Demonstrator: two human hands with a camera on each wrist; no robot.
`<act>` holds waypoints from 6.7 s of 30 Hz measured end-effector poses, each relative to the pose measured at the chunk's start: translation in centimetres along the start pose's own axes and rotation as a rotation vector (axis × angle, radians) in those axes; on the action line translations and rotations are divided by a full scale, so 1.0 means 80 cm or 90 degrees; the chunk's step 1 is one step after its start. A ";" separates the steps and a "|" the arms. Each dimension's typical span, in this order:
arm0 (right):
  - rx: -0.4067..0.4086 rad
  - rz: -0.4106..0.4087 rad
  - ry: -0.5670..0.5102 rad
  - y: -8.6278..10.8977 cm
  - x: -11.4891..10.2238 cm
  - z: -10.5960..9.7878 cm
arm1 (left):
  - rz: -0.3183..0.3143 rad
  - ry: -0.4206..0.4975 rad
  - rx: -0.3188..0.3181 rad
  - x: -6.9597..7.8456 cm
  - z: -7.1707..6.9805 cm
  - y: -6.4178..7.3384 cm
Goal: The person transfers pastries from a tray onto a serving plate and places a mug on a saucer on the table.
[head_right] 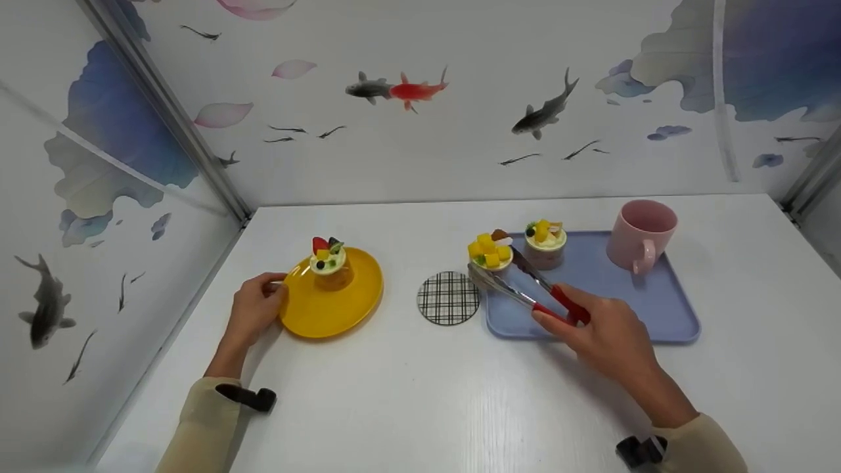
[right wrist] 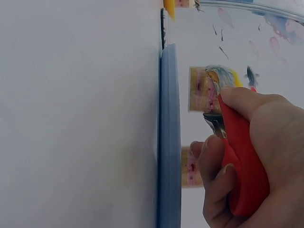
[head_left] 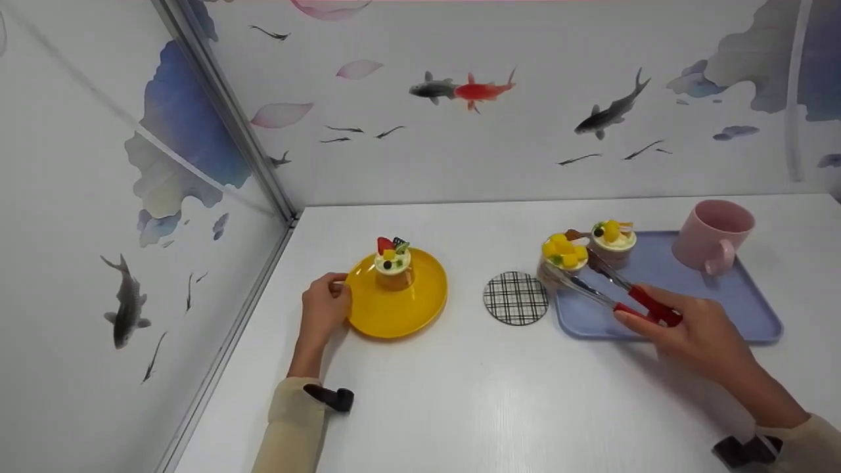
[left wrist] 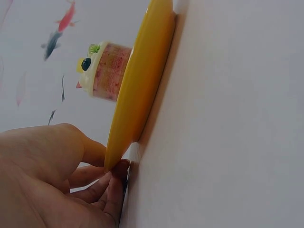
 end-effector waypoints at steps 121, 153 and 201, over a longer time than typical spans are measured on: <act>-0.052 -0.122 -0.081 -0.052 -0.142 0.080 | -0.003 0.005 -0.003 -0.002 -0.001 -0.001; -0.072 -0.170 -0.100 -0.074 -0.189 0.119 | -0.030 0.010 -0.016 -0.004 0.002 -0.001; -0.136 -0.194 -0.051 -0.119 -0.277 0.189 | -0.041 0.063 -0.016 -0.011 -0.003 -0.005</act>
Point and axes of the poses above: each hand's wrist, its own y-axis away from the middle knuckle, its own z-axis out of the palm, x = y × z, the point moved 8 cm from there along -y, towards the middle knuckle, and after that the axes turned 11 degrees about -x, right-handed, at the moved point
